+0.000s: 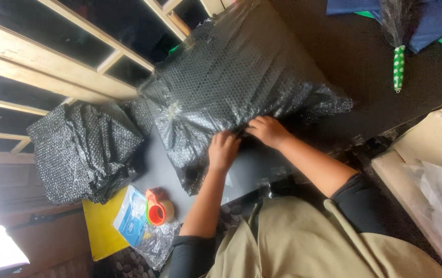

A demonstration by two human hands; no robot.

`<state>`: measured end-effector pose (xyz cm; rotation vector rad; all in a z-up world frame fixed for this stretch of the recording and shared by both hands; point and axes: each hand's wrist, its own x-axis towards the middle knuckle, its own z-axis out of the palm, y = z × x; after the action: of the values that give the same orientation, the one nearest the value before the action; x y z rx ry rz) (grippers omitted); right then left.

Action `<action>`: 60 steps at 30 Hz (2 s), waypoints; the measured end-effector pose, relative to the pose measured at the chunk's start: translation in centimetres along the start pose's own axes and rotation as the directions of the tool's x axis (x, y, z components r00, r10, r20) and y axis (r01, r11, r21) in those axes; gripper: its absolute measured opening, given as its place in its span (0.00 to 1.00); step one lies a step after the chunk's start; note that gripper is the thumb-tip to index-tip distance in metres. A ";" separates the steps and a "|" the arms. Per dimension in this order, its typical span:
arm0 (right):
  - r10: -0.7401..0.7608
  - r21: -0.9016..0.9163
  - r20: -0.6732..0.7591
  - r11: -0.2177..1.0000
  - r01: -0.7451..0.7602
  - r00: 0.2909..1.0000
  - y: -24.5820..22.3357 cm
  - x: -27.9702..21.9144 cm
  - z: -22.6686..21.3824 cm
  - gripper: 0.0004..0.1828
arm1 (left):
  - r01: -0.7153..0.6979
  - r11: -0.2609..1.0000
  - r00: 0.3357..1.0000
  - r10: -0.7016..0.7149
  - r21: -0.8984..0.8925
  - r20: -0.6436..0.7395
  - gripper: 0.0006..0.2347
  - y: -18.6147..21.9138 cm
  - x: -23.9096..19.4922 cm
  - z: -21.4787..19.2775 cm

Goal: A person wraps a green tote bag in black bubble wrap, secures it with tape using a dispenser, and finishes by dusting the package.

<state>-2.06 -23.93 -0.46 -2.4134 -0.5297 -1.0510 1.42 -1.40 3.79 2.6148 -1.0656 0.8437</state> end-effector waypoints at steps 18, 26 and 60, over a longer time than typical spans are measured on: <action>0.753 0.078 -0.065 0.658 -0.749 0.654 3.8 -7.6 -16.8 0.12 | -0.198 0.973 0.973 0.210 0.120 -0.095 0.10 0.2 -1.2 3.9; 0.868 0.257 0.145 -0.497 -0.829 -0.475 3.3 -23.3 -22.4 0.16 | -0.066 0.975 0.992 0.041 0.213 0.119 0.33 2.3 -0.8 2.7; 0.903 -0.187 -0.189 0.353 -0.917 0.386 -0.7 -16.0 -18.2 0.03 | 0.022 0.977 0.996 -0.003 0.211 -0.092 0.14 3.3 0.4 3.6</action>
<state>-23.13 -35.87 -1.39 -2.2599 1.0221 -0.6319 0.89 -5.38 0.99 2.7189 -0.9838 1.1192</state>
